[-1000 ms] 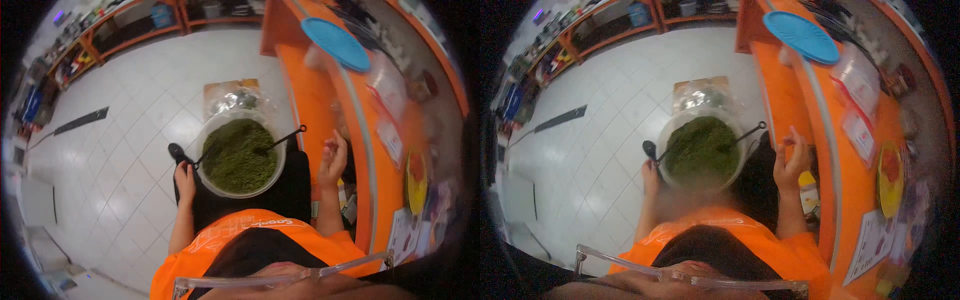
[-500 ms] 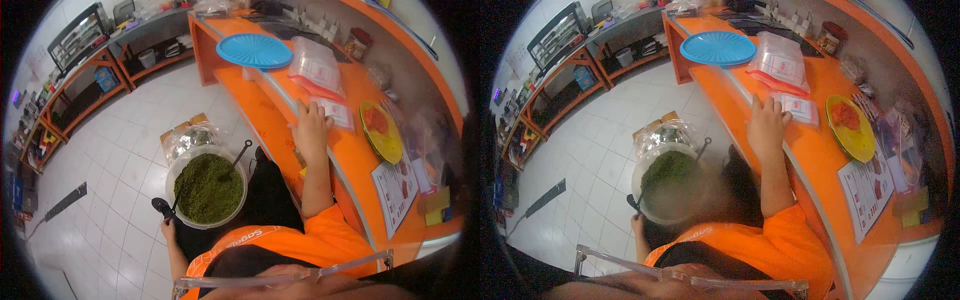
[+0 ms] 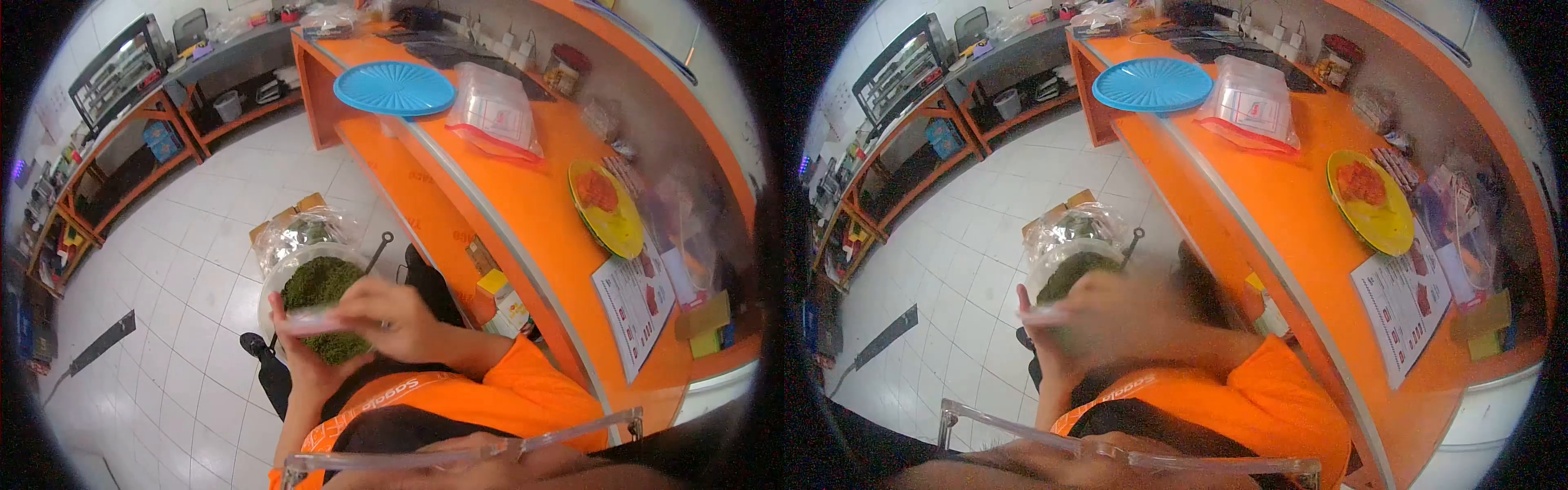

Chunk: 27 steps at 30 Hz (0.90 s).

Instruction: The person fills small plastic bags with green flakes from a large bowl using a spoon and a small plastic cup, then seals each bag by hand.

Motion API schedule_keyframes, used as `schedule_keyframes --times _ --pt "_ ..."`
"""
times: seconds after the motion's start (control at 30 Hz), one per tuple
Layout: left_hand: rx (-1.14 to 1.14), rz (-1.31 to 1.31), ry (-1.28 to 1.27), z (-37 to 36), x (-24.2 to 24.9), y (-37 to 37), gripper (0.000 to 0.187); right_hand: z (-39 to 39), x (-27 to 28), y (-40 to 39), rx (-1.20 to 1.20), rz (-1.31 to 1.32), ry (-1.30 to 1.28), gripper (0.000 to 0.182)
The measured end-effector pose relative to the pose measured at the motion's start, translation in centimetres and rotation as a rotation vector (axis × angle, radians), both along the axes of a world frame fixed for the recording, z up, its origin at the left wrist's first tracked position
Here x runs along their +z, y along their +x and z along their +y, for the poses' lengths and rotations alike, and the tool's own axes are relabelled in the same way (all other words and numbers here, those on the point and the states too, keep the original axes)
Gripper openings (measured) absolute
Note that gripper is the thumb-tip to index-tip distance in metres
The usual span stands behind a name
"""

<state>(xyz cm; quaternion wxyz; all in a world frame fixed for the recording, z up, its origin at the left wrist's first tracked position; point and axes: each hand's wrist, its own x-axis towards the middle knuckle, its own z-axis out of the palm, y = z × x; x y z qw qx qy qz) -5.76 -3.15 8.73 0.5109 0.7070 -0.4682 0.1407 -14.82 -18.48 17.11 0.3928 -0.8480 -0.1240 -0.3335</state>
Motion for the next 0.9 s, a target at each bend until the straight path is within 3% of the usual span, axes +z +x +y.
schedule_keyframes --times 0.07,0.1,0.13,0.2,0.23,0.3,0.5,0.9 --pt "0.112 0.313 -0.125 -1.7 -2.9 0.5 0.098 1.0 -0.7 0.2 0.101 0.099 0.079 0.021" --pt "0.060 0.640 -0.104 -1.4 -3.8 1.1 0.099 1.1 -0.8 0.2 0.203 0.204 0.155 0.022" --pt "0.058 0.635 -0.104 -1.2 -4.8 1.0 0.099 1.0 -0.6 0.1 0.201 0.199 0.155 0.022" --pt "0.265 -0.053 -0.135 -0.6 -5.5 0.4 0.097 1.0 0.1 -0.4 0.131 0.358 0.149 0.018" --pt "0.266 -0.052 -0.131 -0.3 -5.0 0.4 0.097 0.6 -0.5 -0.5 0.132 0.360 0.153 0.018" --pt "0.218 -0.315 0.057 0.2 -3.4 0.5 0.092 -0.4 -2.4 -0.5 0.160 0.578 0.034 0.014" --pt "0.055 -0.388 -0.033 0.8 -3.0 1.0 0.088 -1.8 -2.7 -0.5 0.210 0.745 0.163 0.014" --pt "0.022 -0.525 -0.230 0.3 -4.2 0.7 0.081 -2.2 -4.6 -1.3 0.203 0.614 0.309 0.007"
